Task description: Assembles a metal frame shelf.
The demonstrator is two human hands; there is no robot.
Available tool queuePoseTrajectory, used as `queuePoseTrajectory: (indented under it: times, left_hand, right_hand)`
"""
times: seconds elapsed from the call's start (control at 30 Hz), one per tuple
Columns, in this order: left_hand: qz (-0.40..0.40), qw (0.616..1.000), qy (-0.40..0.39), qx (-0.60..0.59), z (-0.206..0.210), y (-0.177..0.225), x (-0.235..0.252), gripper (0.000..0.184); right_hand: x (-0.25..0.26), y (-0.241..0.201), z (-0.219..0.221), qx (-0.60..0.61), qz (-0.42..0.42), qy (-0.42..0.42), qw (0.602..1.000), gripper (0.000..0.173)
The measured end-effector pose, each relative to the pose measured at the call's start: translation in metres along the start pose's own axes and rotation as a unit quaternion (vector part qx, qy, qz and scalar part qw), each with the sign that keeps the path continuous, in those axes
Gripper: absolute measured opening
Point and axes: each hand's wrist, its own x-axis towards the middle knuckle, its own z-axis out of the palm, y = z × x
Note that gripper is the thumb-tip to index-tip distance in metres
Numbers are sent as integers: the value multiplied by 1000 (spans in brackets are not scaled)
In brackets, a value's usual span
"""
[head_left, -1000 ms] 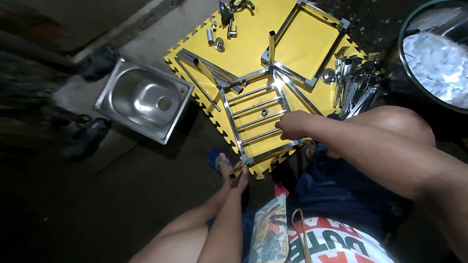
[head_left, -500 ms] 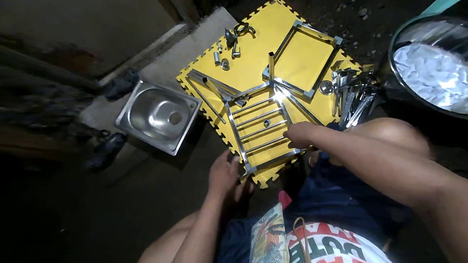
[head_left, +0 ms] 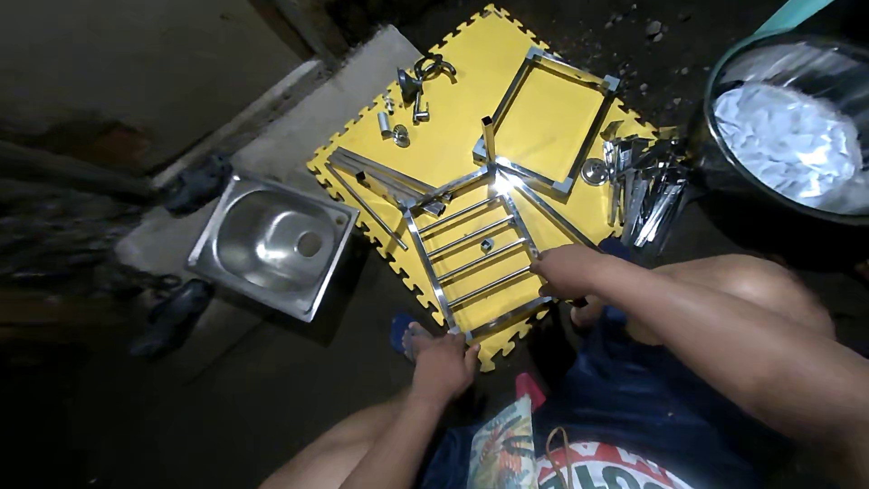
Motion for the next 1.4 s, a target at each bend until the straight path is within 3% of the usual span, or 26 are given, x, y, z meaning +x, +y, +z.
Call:
queuePoseTrajectory:
  times: [0.57,0.67,0.73,0.83,0.9,0.97,1.03,1.1,1.17,1.27,1.4]
  left_hand:
    - [-16,995,98,4,9,0,10,61]
    - [-17,997,80,9,8,-1,12,61]
    - [-27,999,26,-2,-1,3,8,62]
    - [-66,992,-92,-57,-26,9,5,71]
    - [-70,988,-105,-83,-46,4,11,80]
    - [-71,992,-36,-101,-92,-15,30,79]
    - [-73,989,88,-92,-164,-46,61,76]
    - [-79,968,225,-74,-230,-85,101,70]
    - [-91,944,309,-73,-285,-119,142,67]
    - [-102,944,293,-114,-329,-149,197,62]
    - [-107,963,200,-144,-317,-172,252,57]
  right_hand:
    - [-31,1,-52,-15,-36,11,999,47]
    - [-33,1,-55,-16,-36,16,999,46]
    - [-36,2,-56,-13,-39,22,999,46]
    - [-45,5,-60,-6,-39,34,999,48]
    - [-51,6,-61,-5,-40,46,998,47]
    - [-56,7,-63,0,-44,56,997,47]
    - [-58,7,-62,1,-48,60,997,48]
    - [-56,9,-59,0,-49,65,997,47]
    - [-53,10,-59,3,-43,62,997,47]
    - [-49,13,-63,11,-33,52,998,46]
    - [-43,19,-63,19,-34,58,998,43]
